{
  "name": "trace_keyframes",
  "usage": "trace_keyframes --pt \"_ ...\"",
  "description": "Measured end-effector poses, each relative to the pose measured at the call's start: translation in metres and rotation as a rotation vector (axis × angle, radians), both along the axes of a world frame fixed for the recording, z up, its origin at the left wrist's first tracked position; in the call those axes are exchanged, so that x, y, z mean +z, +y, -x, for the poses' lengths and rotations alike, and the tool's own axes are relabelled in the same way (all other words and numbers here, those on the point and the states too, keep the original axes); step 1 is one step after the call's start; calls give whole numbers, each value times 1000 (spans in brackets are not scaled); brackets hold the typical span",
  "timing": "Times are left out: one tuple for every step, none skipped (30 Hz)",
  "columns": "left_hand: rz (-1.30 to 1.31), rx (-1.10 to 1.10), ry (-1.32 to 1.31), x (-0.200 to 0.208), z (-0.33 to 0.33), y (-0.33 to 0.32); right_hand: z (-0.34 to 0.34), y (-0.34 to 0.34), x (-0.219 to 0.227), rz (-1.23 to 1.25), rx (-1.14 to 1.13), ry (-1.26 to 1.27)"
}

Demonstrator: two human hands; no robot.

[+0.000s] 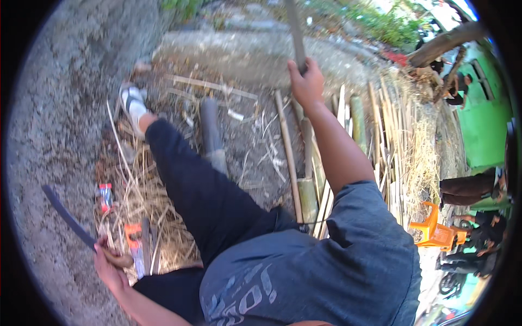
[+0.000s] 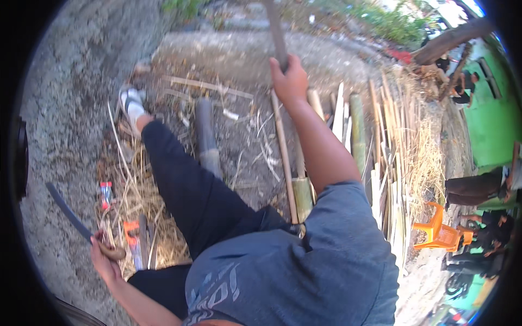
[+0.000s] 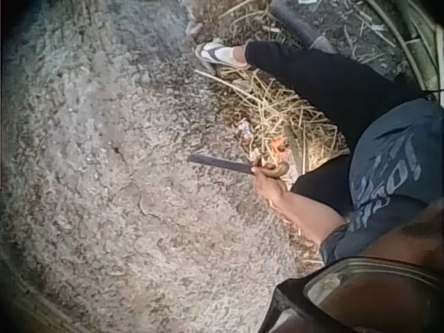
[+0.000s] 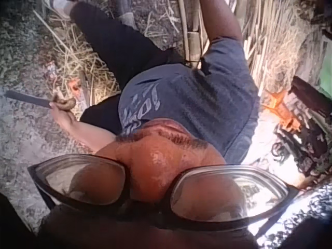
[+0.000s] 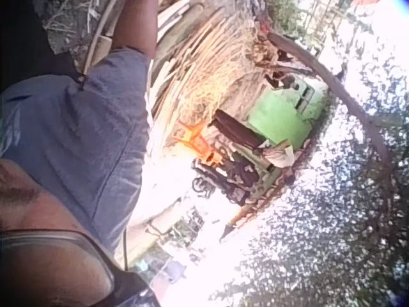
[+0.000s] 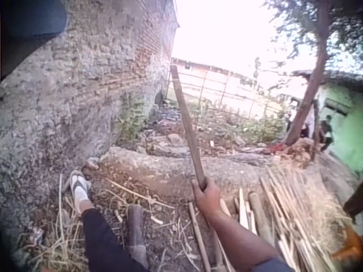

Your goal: Shaving and smoothing the surface of a bamboo strip using a machete.

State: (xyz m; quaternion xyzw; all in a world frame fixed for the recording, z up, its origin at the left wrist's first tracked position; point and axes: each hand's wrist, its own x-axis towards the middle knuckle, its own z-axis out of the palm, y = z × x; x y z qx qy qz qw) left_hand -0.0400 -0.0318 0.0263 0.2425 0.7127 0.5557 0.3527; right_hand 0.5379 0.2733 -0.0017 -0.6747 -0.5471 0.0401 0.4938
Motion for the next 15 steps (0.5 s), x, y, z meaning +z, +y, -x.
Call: trace_keyframes --pt "-3 -19 -20 -1 7 -2 12 15 37 -35 52 -14" --pt "-43 -39 -36 -1 9 -4 27 25 76 -164 97 -2" --pt "-76 -10 -25 -1 9 -5 42 33 113 -289 146 10" --pt "-103 24 -9 1 10 -5 54 42 145 -378 215 4" --pt "-132 9 -16 1 11 -3 65 52 175 -463 286 -3" --pt "-157 34 -39 2 11 -1 74 69 201 -559 294 -36" --pt "-175 66 -53 6 14 -2 89 80 220 -649 307 -58" --pt "-211 85 -81 9 18 -5 110 82 237 -665 321 -50" --pt "-221 112 -69 13 20 -9 138 82 253 -707 536 214" --pt "-224 91 -38 19 20 -15 172 75 269 -725 766 494" --pt "-221 79 -6 23 21 -20 195 63 278 -728 834 633" --pt "-245 74 -15 27 26 -28 219 45 285 -719 922 790" --pt "-272 74 -26 29 27 -28 238 42 286 -721 959 897" --pt "-287 83 16 34 24 -25 255 41 280 -712 982 1000" --pt "-299 91 62 40 19 -20 273 35 270 -729 1000 1064"
